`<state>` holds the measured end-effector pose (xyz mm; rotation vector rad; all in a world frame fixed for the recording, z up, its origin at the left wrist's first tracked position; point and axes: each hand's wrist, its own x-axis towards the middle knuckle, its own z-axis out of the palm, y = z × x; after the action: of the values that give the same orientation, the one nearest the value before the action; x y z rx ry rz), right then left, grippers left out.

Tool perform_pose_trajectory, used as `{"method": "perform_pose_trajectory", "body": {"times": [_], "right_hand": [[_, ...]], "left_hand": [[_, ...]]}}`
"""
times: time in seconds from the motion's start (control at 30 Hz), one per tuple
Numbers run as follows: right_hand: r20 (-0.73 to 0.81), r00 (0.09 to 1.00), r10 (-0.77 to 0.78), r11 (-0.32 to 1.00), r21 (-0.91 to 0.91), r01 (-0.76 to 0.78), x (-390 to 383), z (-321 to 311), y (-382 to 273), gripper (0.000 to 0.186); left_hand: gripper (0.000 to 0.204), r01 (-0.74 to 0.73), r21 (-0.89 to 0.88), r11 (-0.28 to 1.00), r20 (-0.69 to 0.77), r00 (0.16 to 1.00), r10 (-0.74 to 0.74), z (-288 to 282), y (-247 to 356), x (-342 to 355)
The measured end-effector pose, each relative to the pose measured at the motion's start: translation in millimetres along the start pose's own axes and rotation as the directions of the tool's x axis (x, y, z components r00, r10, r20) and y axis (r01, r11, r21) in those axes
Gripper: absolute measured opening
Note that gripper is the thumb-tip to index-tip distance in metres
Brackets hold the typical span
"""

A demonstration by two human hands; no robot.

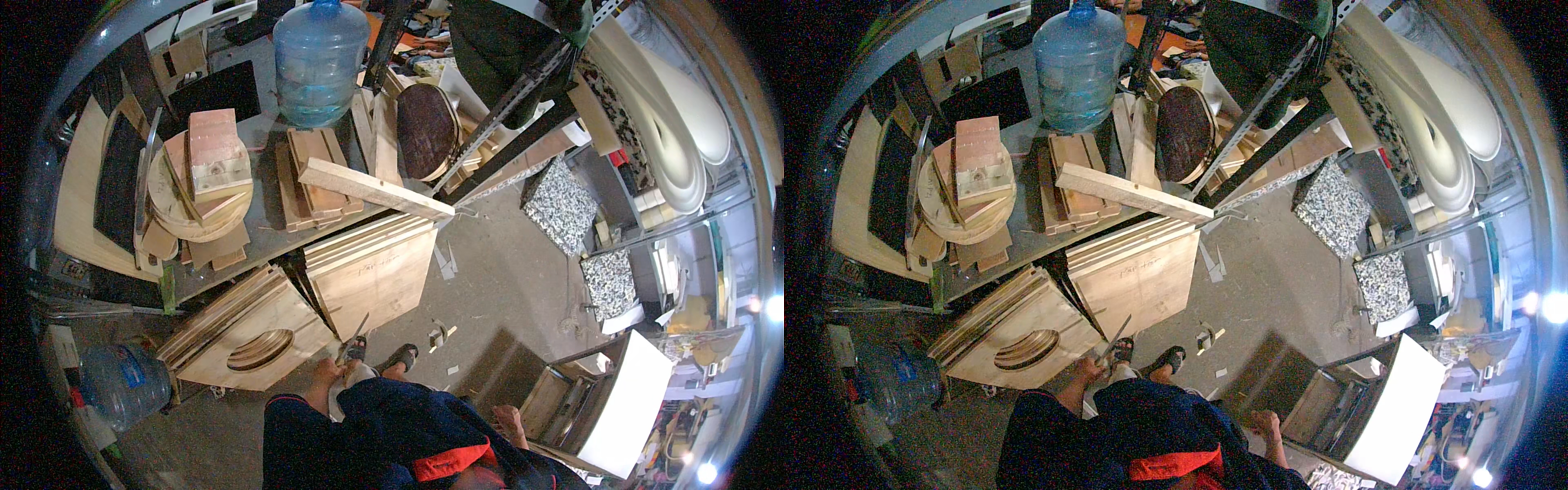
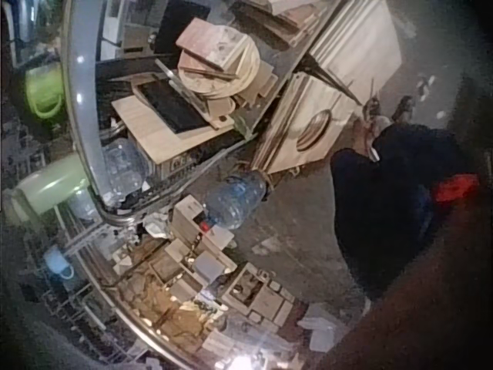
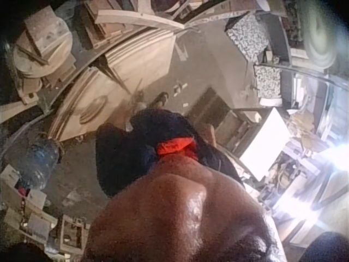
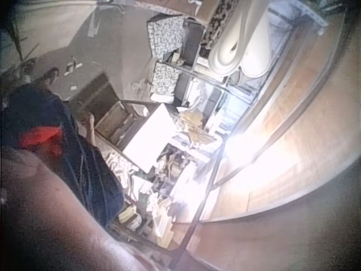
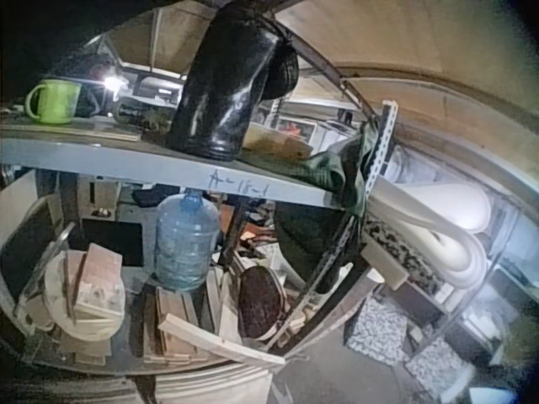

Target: The person moves through a cluttered workshop, picks up a spray gun, and sprays a white sheet of material. Then the person lays the sheet onto a curved white object and smooths it down by hand to conform to the surface.

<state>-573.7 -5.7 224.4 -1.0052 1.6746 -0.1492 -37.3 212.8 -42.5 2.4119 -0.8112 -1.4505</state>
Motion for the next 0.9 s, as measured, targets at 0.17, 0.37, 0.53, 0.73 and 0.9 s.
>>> {"method": "perform_pose_trajectory", "body": {"times": [0.17,0.37,0.53,0.73,0.9], "right_hand": [[0.071,0.981,-0.178,0.962,0.224,0.158,-9.5,6.4,-11.6,0.037],[-0.069,0.997,-0.031,0.953,-0.303,0.009,-4.8,8.7,-14.6,0.039],[0.141,0.968,-0.21,0.973,-0.066,0.22,26.8,-8.1,12.3,0.039],[0.237,0.828,-0.508,0.74,-0.372,0.56,48.0,-24.1,40.7,0.039],[0.1,0.963,-0.25,0.962,-0.089,0.258,30.2,-17.8,40.9,0.03]], "left_hand": [[0.059,-0.073,-0.016,0.997,-0.091,0.993,0.071,-0.5,4.1,-4.8],[0.058,-0.066,-0.008,0.998,-0.053,0.996,0.065,3.6,5.1,1.7],[0.059,-0.093,-0.065,0.994,-0.093,0.992,0.087,18.5,-5.4,13.9],[0.056,-0.102,-0.024,0.994,0.039,0.994,0.103,0.6,-0.1,20.9],[0.064,-0.154,-0.149,0.977,-0.023,0.988,0.152,-53.7,45.0,-21.9]]}}
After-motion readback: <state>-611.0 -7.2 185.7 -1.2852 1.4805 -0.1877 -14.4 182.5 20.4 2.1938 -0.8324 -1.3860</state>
